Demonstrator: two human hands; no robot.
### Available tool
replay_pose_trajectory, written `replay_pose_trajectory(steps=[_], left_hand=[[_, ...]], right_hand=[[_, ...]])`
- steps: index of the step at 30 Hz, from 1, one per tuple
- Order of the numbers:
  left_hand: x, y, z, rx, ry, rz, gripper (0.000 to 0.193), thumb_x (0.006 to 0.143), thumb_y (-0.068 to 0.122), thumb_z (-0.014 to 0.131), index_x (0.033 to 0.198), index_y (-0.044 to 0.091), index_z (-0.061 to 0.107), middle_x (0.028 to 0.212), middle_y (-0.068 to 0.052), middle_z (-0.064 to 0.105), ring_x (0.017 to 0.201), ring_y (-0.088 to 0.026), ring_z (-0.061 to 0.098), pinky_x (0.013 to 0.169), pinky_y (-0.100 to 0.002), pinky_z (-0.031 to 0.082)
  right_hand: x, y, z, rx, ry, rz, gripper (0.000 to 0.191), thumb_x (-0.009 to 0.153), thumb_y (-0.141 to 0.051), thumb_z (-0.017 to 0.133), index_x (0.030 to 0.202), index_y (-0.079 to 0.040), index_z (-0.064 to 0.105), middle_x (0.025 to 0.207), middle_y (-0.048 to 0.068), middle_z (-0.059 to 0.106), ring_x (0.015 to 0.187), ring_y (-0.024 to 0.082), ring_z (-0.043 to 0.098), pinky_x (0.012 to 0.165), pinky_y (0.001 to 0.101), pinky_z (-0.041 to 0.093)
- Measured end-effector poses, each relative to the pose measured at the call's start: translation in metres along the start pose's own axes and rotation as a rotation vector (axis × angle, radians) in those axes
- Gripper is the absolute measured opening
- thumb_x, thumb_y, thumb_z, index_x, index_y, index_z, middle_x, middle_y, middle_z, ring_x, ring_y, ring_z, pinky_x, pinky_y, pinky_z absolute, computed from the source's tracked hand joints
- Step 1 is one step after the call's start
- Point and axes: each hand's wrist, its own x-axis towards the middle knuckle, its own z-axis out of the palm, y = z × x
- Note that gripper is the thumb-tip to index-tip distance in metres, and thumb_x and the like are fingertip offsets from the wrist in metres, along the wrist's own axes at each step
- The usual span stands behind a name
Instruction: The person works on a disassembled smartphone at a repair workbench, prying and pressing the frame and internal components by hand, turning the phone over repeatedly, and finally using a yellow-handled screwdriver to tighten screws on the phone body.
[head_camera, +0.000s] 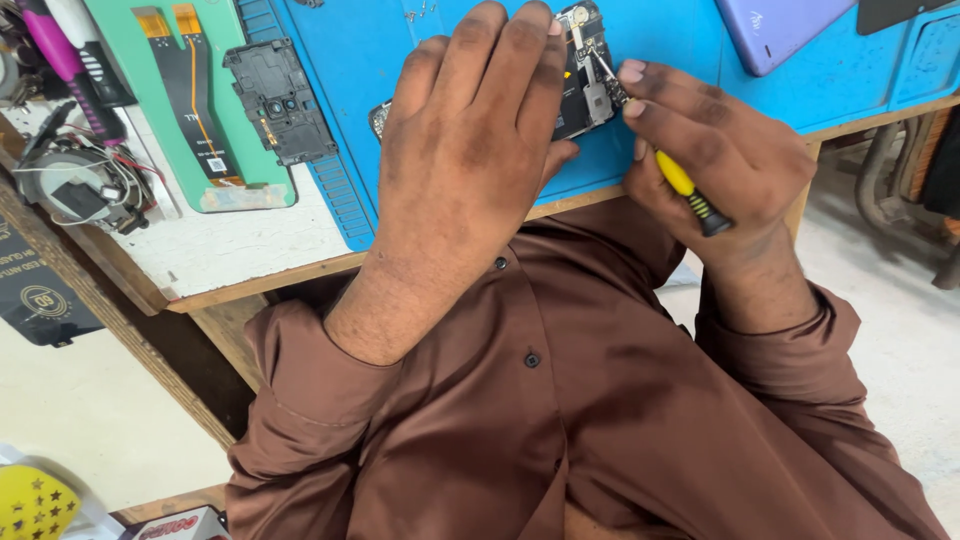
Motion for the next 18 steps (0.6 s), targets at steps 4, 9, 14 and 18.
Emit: replay_pose_trajectory(steps=[4,9,14,18], left_hand=[[-0.001,0.000,0.000,0.007,-0.005,-0.003,0.070,0.082,0.037,0.090,0.133,-0.003,0.064,0.144,-0.013,0.049,0.132,-0.031,0.047,0.104,-0.045,0.046],[0.000,0.000,0.001,0.012,-0.006,-0.017,0.071,0.084,0.041,0.091,0.134,-0.003,0.064,0.144,-0.013,0.049,0.134,-0.031,0.047,0.106,-0.045,0.046],[-0.001,-0.001,0.003,0.003,-0.006,-0.031,0.072,0.084,0.041,0.092,0.134,-0.003,0.064,0.144,-0.013,0.050,0.134,-0.030,0.047,0.107,-0.045,0.046],[-0.002,-0.001,0.003,0.005,0.004,-0.020,0.069,0.081,0.038,0.090,0.130,-0.004,0.064,0.144,-0.013,0.050,0.135,-0.030,0.047,0.107,-0.044,0.046]], right_hand=[[0.003,-0.001,0.003,-0.025,0.007,-0.036,0.027,0.096,0.011,0.072,0.120,0.001,0.065,0.123,0.018,0.072,0.116,0.031,0.074,0.087,0.0325,0.063],[0.004,-0.005,0.000,-0.031,-0.011,0.026,0.022,0.089,0.010,0.072,0.109,0.005,0.065,0.111,0.022,0.073,0.104,0.033,0.075,0.084,0.0375,0.061],[0.005,0.009,0.005,0.235,0.116,0.088,0.010,0.102,0.011,0.061,0.112,0.010,0.061,0.116,0.028,0.072,0.111,0.033,0.075,0.094,0.0358,0.062],[0.001,0.010,0.008,0.256,0.104,0.092,0.008,0.099,0.014,0.060,0.106,0.012,0.062,0.111,0.028,0.072,0.107,0.034,0.075,0.096,0.0387,0.062]])
